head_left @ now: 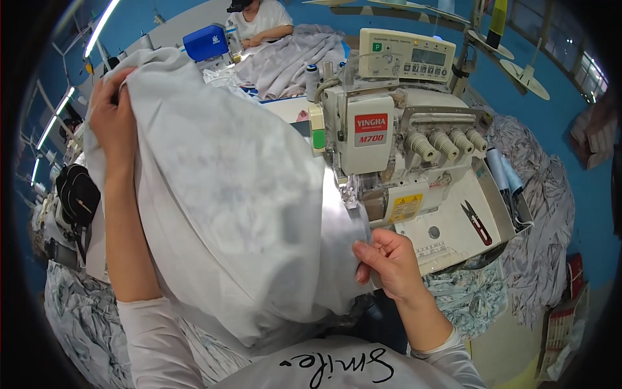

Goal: Sewing the edges of white fabric pieces using an industrial overlock machine.

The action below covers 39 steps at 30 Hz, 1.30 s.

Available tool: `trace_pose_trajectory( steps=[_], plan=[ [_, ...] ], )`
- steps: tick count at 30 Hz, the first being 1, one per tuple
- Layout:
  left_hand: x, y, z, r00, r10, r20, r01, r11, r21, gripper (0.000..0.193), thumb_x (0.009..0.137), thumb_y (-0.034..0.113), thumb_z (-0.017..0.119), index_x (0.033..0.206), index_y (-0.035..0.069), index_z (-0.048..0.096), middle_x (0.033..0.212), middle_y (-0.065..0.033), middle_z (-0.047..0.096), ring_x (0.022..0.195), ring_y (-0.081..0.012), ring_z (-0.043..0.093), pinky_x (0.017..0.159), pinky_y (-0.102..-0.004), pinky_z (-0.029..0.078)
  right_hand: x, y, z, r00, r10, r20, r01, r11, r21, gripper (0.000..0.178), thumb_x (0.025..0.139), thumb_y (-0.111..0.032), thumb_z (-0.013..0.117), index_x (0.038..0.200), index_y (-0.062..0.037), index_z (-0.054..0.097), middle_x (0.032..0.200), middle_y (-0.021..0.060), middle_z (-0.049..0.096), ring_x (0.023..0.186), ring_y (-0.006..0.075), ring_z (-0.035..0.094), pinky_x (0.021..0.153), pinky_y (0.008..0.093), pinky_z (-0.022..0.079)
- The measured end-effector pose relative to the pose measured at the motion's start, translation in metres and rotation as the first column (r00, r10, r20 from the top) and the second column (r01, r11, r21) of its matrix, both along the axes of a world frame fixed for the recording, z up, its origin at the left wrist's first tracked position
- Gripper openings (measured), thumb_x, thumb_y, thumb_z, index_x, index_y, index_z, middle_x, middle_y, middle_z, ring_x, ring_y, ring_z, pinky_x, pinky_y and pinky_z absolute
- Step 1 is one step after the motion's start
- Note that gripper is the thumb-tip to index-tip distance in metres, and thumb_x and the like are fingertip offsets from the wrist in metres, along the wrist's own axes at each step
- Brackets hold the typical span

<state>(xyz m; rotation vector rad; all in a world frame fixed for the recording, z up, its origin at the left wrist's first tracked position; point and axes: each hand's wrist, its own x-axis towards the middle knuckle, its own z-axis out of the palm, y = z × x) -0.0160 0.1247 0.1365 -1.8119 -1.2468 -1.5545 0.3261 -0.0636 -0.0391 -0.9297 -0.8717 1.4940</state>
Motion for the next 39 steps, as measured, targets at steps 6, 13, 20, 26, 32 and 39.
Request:
trace_pose_trajectory(
  steps=[6, 13, 20, 26, 32, 39],
  plan=[
    [-0.022, -0.046, -0.102, 0.894, -0.440, -0.089, 0.242, 0.637, -0.732, 0.064, 0.064, 0.033, 0.079, 0.119, 0.007, 0.058, 0.108, -0.0075, 0.059, 0.110, -0.0235, 0.051, 0.100, -0.0414, 0.031, 0.005, 0.004, -0.004, 0.999, -0.027, 0.020, 0.028, 0.999, -0.046, 0.023, 0.088, -0.016, 0.064, 0.073, -0.0034, 0.052, 0.059, 0.0041, 0.059, 0.048, 0.0092, 0.057, 0.045, 0.0223, 0.047],
    [0.008, -0.144, -0.184, 0.997, -0.067, 0.032, 0.072, 0.771, -0.633, 0.017, 0.070, -0.007, 0.058, 0.086, -0.001, 0.062, 0.090, -0.0163, 0.055, 0.091, -0.0316, 0.055, 0.080, -0.0346, 0.043, 0.003, 0.001, -0.003, 0.998, 0.018, 0.059, -0.018, 1.000, 0.001, 0.016, 0.087, -0.015, 0.064, 0.084, 0.0005, 0.059, 0.059, 0.0037, 0.059, 0.046, 0.0092, 0.056, 0.044, 0.0211, 0.047],
    [0.013, -0.031, -0.075, 0.996, -0.003, -0.085, -0.001, 0.999, -0.039, 0.020, 0.073, -0.006, 0.053, 0.091, -0.001, 0.061, 0.092, -0.0133, 0.057, 0.089, -0.0294, 0.056, 0.081, -0.0326, 0.043, 0.003, 0.003, -0.006, 0.999, -0.027, 0.023, 0.027, 1.000, -0.015, 0.014, 0.086, -0.012, 0.064, 0.081, -0.0012, 0.058, 0.059, 0.0020, 0.058, 0.047, 0.0096, 0.057, 0.043, 0.0214, 0.046],
    [-0.004, 0.020, -0.031, 0.953, 0.106, -0.284, -0.109, 0.994, 0.006, 0.015, 0.078, 0.003, 0.058, 0.091, -0.002, 0.062, 0.090, -0.0143, 0.059, 0.086, -0.0302, 0.057, 0.077, -0.0326, 0.043, 0.000, 0.000, -0.003, 1.000, 0.003, 0.009, -0.003, 1.000, 0.004, 0.013, 0.085, -0.011, 0.065, 0.081, -0.0012, 0.058, 0.060, 0.0019, 0.057, 0.047, 0.0094, 0.056, 0.043, 0.0214, 0.046],
    [-0.006, -0.076, -0.138, 0.875, -0.466, -0.132, 0.238, 0.650, -0.721, 0.057, 0.057, 0.020, 0.082, 0.107, 0.005, 0.062, 0.103, -0.0112, 0.054, 0.096, -0.0244, 0.053, 0.082, -0.0361, 0.044, 0.005, 0.006, -0.003, 0.997, -0.031, 0.075, 0.035, 0.998, -0.047, 0.020, 0.086, -0.014, 0.065, 0.074, -0.0032, 0.053, 0.058, 0.0031, 0.058, 0.049, 0.0085, 0.056, 0.046, 0.0218, 0.047],
    [0.033, -0.134, -0.170, 0.985, -0.167, -0.032, 0.113, 0.784, -0.610, 0.009, 0.071, -0.007, 0.057, 0.078, -0.003, 0.055, 0.082, -0.0149, 0.052, 0.075, -0.0320, 0.052, 0.068, -0.0349, 0.043, 0.004, 0.002, -0.003, 0.999, -0.009, 0.033, 0.009, 1.000, -0.005, 0.013, 0.085, -0.011, 0.065, 0.081, -0.0003, 0.058, 0.060, 0.0030, 0.059, 0.046, 0.0089, 0.056, 0.044, 0.0213, 0.046]
  ],
)
